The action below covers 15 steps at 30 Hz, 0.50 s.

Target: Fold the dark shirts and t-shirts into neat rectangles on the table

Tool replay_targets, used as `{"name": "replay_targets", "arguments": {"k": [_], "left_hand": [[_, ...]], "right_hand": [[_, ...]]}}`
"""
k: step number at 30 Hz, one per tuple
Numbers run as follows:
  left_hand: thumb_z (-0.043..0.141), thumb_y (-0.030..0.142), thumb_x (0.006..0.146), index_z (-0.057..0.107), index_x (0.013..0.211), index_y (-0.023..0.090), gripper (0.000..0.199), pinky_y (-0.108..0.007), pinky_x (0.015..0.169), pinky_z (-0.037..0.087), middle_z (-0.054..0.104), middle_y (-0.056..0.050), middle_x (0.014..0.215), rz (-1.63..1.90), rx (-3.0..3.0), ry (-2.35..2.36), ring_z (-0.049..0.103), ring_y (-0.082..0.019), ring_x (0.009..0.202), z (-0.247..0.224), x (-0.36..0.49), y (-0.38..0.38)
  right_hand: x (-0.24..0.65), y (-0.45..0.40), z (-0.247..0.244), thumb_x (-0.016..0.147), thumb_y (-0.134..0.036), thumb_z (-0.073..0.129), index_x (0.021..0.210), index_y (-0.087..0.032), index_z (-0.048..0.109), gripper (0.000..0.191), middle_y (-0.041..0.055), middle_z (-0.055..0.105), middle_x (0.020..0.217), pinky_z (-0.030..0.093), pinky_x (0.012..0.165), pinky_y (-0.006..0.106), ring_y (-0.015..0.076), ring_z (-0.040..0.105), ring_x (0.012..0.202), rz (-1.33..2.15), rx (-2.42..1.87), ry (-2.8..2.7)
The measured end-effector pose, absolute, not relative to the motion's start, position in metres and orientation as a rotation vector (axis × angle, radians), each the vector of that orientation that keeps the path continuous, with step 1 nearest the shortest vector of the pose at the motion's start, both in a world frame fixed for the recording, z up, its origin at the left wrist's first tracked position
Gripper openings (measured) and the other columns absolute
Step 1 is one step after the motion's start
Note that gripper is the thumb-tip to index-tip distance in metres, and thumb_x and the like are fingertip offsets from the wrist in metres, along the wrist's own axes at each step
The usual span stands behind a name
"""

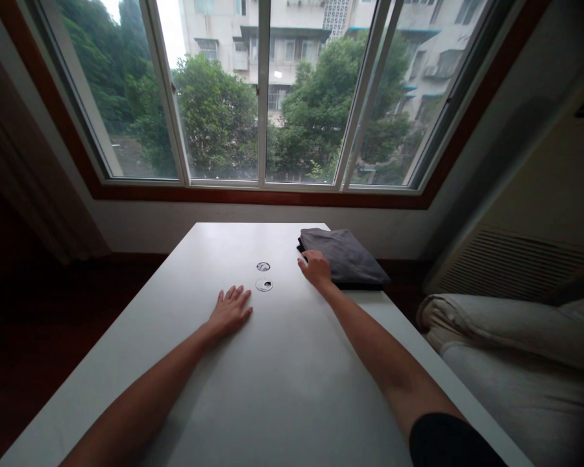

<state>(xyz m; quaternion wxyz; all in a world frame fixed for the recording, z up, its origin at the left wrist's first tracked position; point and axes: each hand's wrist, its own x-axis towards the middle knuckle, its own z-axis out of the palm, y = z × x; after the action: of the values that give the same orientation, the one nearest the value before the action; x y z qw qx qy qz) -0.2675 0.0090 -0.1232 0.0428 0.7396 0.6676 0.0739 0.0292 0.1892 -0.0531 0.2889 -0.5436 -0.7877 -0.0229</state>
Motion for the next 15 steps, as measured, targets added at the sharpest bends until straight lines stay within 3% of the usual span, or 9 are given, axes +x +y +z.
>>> {"name": "replay_targets", "arguments": {"k": [3, 6, 11, 15], "left_hand": [[0.033, 0.059, 0.103, 0.032, 0.164, 0.027, 0.070, -0.064, 0.124, 0.009, 0.021, -0.012, 0.173, 0.159, 2.245, 2.028, 0.014, -0.037, 0.159, -0.120, -0.268, 0.012], [0.034, 0.059, 0.102, 0.031, 0.164, 0.027, 0.070, -0.064, 0.124, 0.009, 0.021, -0.012, 0.173, 0.127, 2.233, 2.021, 0.014, -0.037, 0.159, -0.117, -0.271, 0.014], [0.035, 0.061, 0.102, 0.031, 0.165, 0.029, 0.071, -0.063, 0.124, 0.009, 0.021, -0.011, 0.173, 0.127, 2.234, 1.995, 0.014, -0.037, 0.159, -0.117, -0.275, 0.016], [0.040, 0.060, 0.101, 0.035, 0.163, 0.029, 0.070, -0.064, 0.124, 0.012, 0.027, -0.012, 0.171, 0.191, 2.249, 1.996, 0.018, -0.038, 0.158, -0.118, -0.276, 0.016]], "right_hand": [[0.042, 0.220, -0.043, 0.098, -0.047, 0.058, 0.138, -0.020, 0.060, 0.048, 0.0159, 0.060, 0.139, 0.038, 0.108, 0.041, 0.0323, 0.050, 0.129, -0.118, -1.651, -2.040], [0.051, 0.240, -0.046, 0.094, -0.051, 0.063, 0.137, -0.017, 0.061, 0.055, 0.0197, 0.058, 0.137, 0.040, 0.105, 0.045, 0.0356, 0.051, 0.127, -0.032, -1.889, -2.028], [0.057, 0.249, -0.055, 0.098, -0.032, 0.054, 0.119, -0.018, 0.073, 0.031, 0.0192, 0.063, 0.130, 0.040, 0.105, 0.046, 0.0339, 0.053, 0.124, 0.059, -1.966, -1.876], [0.057, 0.251, -0.043, 0.102, -0.028, 0.045, 0.117, -0.019, 0.073, 0.033, 0.0170, 0.069, 0.120, 0.046, 0.095, 0.040, 0.0289, 0.062, 0.111, 0.196, -1.906, -1.684]]}}
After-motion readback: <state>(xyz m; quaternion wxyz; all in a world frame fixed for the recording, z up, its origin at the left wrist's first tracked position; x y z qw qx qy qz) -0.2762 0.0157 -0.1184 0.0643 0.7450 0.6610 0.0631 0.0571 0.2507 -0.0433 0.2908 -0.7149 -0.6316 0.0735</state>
